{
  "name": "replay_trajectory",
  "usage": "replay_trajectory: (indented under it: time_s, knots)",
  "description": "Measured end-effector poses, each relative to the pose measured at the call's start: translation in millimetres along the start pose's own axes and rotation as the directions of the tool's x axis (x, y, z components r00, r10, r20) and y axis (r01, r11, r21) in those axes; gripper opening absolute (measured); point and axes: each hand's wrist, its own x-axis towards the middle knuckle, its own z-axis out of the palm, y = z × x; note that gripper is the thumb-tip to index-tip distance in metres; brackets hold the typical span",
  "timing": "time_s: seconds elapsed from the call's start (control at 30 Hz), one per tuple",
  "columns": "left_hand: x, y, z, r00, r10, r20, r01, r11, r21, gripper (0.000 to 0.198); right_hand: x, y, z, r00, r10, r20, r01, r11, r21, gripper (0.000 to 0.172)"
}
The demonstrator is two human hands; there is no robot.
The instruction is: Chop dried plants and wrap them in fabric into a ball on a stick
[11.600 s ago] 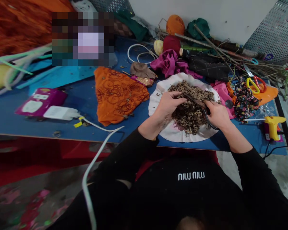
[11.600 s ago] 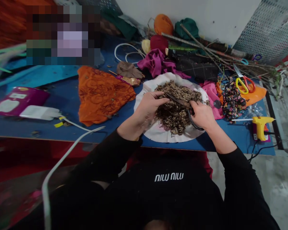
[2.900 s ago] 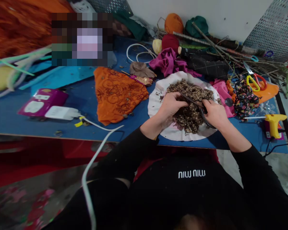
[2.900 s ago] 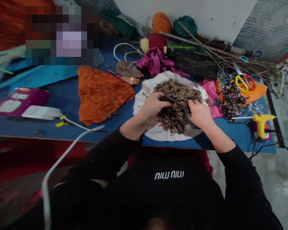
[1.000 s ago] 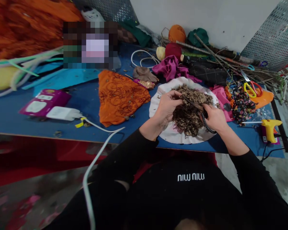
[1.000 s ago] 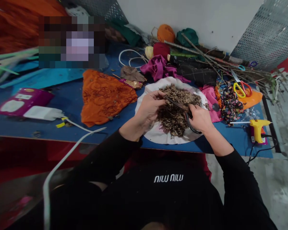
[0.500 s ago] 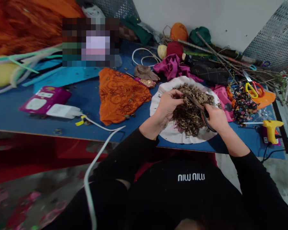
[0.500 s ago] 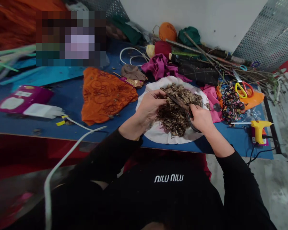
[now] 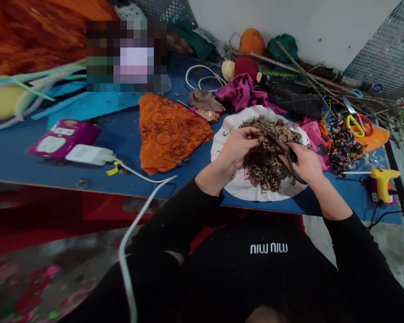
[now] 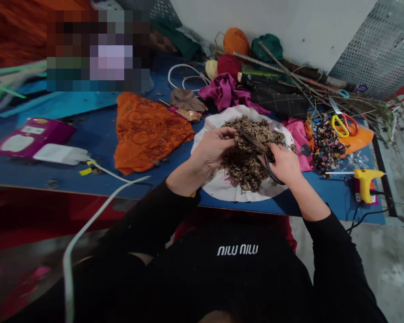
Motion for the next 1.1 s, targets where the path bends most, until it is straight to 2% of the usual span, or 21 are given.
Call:
replay_trajectory:
  time_s: [0.13,0.27,0.5,0.73,0.83,1.03,1.1]
  knots:
    - [1.5,6.1,-2.8,1.0,-0.015,-0.022,0.012,0.991,-0.132,0.021,-1.7,8.1,-2.8,0.999,-0.037,-0.038,0.038,0.999,0.033,0.077]
    - [2.0,6.0,-2.4,0.997,0.012,-0.076,-0.024,0.987,-0.161,0.019,-2.3,9.4,-3.2,0.999,-0.032,-0.004,0.032,0.999,0.003,0.084]
    - [-4.6,3.1,6.2,0.996,-0.029,-0.084,0.021,0.995,-0.098,0.019,-2.0,0.5,-0.2,0.999,-0.013,0.046,0.015,0.999,-0.041,0.078]
    - [-5.1,0.7,8.5,0.994,-0.031,-0.108,0.025,0.998,-0.06,0.022,-1.5,-10.1,-4.6,0.989,0.04,0.143,-0.024,0.994,-0.11,0.049]
    - [-4.9,1.9,7.9,0.992,-0.027,-0.121,0.022,0.999,-0.045,0.019,-2.5,-12.4,-8.0,0.983,0.06,0.175,-0.04,0.992,-0.12,0.047]
    - [-5.1,-1.2,7.9,0.995,-0.006,-0.103,0.002,0.999,-0.038,0.018,-4.2,-15.5,-7.0,0.994,0.066,0.081,-0.055,0.989,-0.135,0.055]
    - [-4.8,-2.5,7.9,0.996,-0.004,-0.091,0.002,1.0,-0.03,0.02,-3.3,-16.6,-5.9,0.994,0.061,0.095,-0.047,0.989,-0.139,0.056]
